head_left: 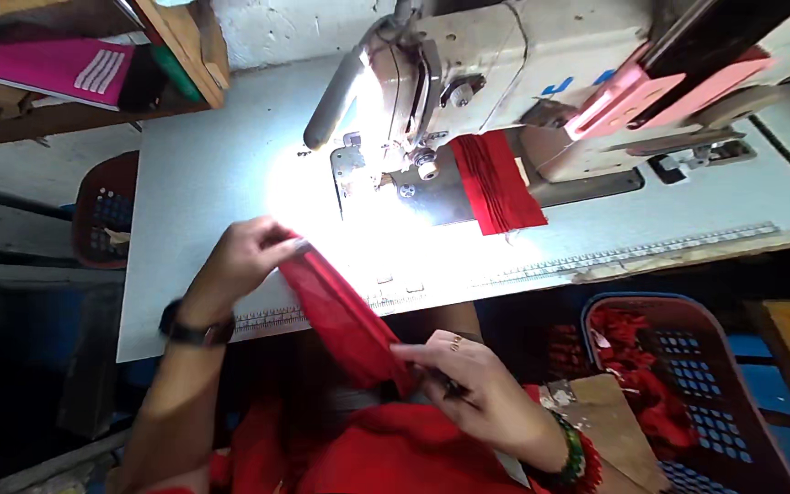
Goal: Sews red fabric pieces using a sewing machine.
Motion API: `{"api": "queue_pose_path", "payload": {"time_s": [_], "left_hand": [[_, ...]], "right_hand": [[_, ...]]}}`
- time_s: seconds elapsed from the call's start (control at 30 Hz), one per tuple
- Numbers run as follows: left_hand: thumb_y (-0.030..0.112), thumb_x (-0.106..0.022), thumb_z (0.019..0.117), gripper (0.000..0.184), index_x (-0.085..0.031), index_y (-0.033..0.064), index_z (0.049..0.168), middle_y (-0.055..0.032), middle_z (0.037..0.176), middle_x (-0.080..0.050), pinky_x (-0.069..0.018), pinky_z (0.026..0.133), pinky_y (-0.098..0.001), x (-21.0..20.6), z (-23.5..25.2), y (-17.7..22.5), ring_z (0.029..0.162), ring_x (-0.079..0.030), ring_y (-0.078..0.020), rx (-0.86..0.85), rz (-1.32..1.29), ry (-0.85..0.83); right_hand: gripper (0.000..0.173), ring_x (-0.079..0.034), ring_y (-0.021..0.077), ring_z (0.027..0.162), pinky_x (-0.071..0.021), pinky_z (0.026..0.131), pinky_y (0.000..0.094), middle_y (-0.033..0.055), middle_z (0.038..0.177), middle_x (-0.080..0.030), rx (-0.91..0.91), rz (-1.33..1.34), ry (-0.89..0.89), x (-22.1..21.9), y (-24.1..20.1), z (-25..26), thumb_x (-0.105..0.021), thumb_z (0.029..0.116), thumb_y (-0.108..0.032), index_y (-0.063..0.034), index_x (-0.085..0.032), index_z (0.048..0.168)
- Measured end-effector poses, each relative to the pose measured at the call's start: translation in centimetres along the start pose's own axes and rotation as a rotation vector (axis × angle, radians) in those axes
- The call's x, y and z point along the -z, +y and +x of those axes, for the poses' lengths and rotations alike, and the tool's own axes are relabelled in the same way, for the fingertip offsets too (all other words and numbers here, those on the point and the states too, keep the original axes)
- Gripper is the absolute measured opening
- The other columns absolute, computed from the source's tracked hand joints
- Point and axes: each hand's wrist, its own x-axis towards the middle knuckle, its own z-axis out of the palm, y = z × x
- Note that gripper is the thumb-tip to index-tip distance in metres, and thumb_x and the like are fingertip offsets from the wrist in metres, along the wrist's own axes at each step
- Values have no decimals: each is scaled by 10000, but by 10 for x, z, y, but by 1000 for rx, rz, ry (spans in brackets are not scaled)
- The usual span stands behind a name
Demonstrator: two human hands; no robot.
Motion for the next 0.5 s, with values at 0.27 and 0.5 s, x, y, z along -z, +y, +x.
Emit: {"api": "queue_pose_path", "payload": {"time_s": [0.27,0.5], "left_hand": [[291,-675,967,296,-705,-2,936,-174,899,-671,-481,818,-542,-60,148,-14,906,-643,-323,-106,514,-477],[317,-649,980,319,-716,14,908,-143,867,-676,-489,809,-506,-57,152,-16,877,-647,-280,-154,493,-538]], "right_hand": [[514,-718,222,805,-605,705,417,56,965,-755,-191,-424,-79,-2,24,18,-634,843,-130,-120,-683,1355],[158,-726,221,929,-599,723,411,18,1126,-749,13,-546,-89,13,46,44,-647,890,-212,-199,-778,977]]}}
